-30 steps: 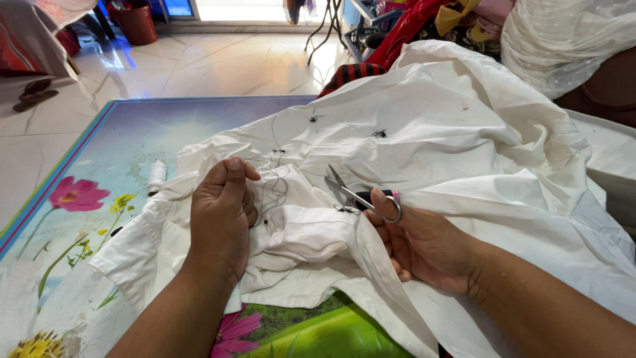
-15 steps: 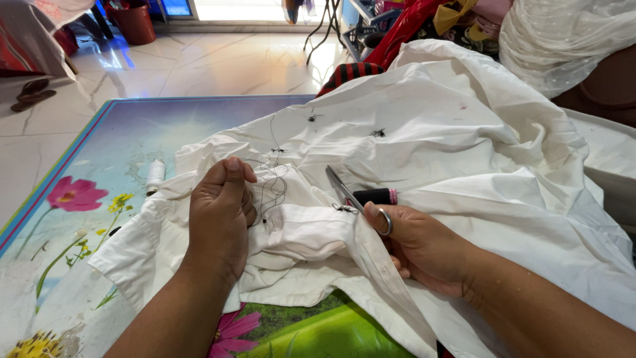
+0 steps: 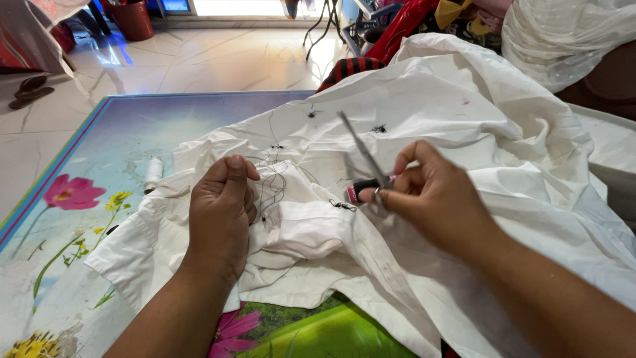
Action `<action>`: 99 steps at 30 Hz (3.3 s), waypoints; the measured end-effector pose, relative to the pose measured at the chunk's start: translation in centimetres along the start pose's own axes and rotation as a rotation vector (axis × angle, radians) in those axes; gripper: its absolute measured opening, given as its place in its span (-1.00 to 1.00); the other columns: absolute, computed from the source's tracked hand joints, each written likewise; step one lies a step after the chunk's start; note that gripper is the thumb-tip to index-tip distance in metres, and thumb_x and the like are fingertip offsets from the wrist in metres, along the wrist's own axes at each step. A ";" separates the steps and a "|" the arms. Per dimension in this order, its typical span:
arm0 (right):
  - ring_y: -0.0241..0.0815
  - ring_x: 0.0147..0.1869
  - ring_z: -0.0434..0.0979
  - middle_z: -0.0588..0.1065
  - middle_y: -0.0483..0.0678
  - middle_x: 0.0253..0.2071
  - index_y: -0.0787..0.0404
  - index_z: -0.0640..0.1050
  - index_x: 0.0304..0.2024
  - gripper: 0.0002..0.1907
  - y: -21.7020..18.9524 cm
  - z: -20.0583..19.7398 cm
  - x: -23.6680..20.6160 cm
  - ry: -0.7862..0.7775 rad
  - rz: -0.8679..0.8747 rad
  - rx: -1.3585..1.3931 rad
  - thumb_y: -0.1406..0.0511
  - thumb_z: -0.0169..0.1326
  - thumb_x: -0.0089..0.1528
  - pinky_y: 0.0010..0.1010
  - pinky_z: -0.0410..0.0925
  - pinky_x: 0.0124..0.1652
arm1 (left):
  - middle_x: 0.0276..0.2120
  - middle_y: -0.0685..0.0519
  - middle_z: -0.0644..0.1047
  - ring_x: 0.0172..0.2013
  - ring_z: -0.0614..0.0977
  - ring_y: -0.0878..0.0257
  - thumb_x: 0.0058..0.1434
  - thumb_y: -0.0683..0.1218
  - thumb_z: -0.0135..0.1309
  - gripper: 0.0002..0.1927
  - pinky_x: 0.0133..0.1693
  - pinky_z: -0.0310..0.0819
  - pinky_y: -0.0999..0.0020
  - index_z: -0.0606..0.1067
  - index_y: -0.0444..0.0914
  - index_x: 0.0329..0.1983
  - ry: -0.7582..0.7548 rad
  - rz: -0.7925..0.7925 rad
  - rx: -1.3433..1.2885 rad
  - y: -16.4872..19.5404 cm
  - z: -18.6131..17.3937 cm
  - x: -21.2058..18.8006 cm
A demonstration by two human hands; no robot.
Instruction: The person mends a white shirt by hand at a table. They pull thread through the fabric, cut the thread with scissors, thread a needle, wind thread from a spool, and continue stitching the shirt, working the needle through the cloth repeatedly.
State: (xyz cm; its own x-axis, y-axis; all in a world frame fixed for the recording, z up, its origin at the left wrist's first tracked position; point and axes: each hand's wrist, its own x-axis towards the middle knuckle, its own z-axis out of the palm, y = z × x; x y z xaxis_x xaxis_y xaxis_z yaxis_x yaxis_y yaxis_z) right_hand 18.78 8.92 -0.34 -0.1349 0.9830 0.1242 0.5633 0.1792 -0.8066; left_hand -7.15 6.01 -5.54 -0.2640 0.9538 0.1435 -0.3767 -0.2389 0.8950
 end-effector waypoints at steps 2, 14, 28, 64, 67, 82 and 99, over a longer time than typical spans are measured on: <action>-0.41 -0.57 0.34 0.49 -0.17 -0.60 0.23 0.44 -0.36 -0.63 0.0 -1.3 0.8 0.048 0.032 -0.107 0.25 0.40 0.06 -0.57 0.16 -0.57 | -0.71 0.28 0.14 -0.68 0.05 0.48 0.47 0.08 -0.09 -0.66 -0.62 -0.10 0.46 0.41 -0.20 -0.37 -0.006 0.004 0.006 0.0 0.0 0.0; -0.39 -0.47 0.48 0.56 -0.15 -0.53 0.18 0.61 -0.44 -0.84 2.8 -2.9 2.8 0.135 0.016 -0.318 0.32 0.37 0.06 -0.56 0.30 -0.45 | -0.71 0.31 0.16 -0.69 0.06 0.51 0.48 0.04 -0.07 -0.66 -0.64 -0.13 0.47 0.46 -0.22 -0.37 0.047 0.016 0.169 0.6 0.8 -0.4; -0.34 -0.41 0.53 0.56 -0.15 -0.44 0.20 0.56 -0.32 -0.65 4.4 -2.4 4.1 0.163 -0.154 -0.413 0.22 0.45 0.00 -0.50 0.37 -0.37 | -0.68 0.32 0.22 -0.63 0.10 0.54 0.49 0.01 -0.06 -0.64 -0.59 -0.10 0.49 0.53 -0.25 -0.38 0.041 0.033 0.390 1.5 2.0 -0.9; -0.40 -0.20 0.59 0.63 -0.13 -0.33 0.27 0.65 -0.17 -0.82 -3.6 -2.3 1.3 -0.372 -0.285 0.137 0.29 0.10 0.33 -0.56 0.47 -0.15 | -0.72 0.30 0.17 -0.69 0.09 0.48 0.43 0.00 -0.03 -0.69 -0.63 -0.09 0.46 0.51 -0.24 -0.38 -0.370 -0.119 0.259 7.1 5.4 -2.0; -0.28 -0.18 0.49 0.57 -0.08 -0.26 0.35 0.63 -0.15 -0.79 -2.6 -3.4 1.9 -0.475 -0.026 0.475 0.29 0.10 0.38 -0.43 0.39 -0.15 | -0.71 0.31 0.16 -0.68 0.08 0.48 0.45 0.00 -0.04 -0.70 -0.62 -0.06 0.46 0.49 -0.23 -0.37 -0.332 -0.091 0.220 7.2 5.1 -1.5; -0.06 0.03 0.59 0.57 0.08 -0.08 0.35 0.58 -0.12 -0.81 -0.1 -4.1 3.8 -0.624 0.414 1.147 0.32 0.12 0.34 0.09 0.44 0.13 | -0.76 0.31 0.17 -0.73 0.06 0.50 0.41 0.00 -0.03 -0.68 -0.68 -0.16 0.46 0.55 -0.27 -0.38 -0.245 -0.138 0.278 6.1 5.2 -1.1; -0.35 -0.28 0.57 0.59 -0.09 -0.23 0.33 0.59 -0.07 -0.78 -0.2 -3.5 3.5 -0.323 0.172 0.677 0.27 0.13 0.36 -0.48 0.43 -0.33 | -0.76 0.32 0.14 -0.74 0.02 0.52 0.41 -0.05 -0.04 -0.73 -0.71 -0.20 0.46 0.52 -0.30 -0.32 -0.266 -0.260 0.119 5.1 5.3 -0.4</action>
State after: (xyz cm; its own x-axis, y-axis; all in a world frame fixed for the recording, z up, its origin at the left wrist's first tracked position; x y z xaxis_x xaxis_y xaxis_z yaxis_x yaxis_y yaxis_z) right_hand 21.05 12.46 2.22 -0.3808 0.9159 -0.1266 -0.0095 -0.1408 -0.9900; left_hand -4.25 5.37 1.24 0.0726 0.9974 -0.0043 -0.2911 0.0253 0.9563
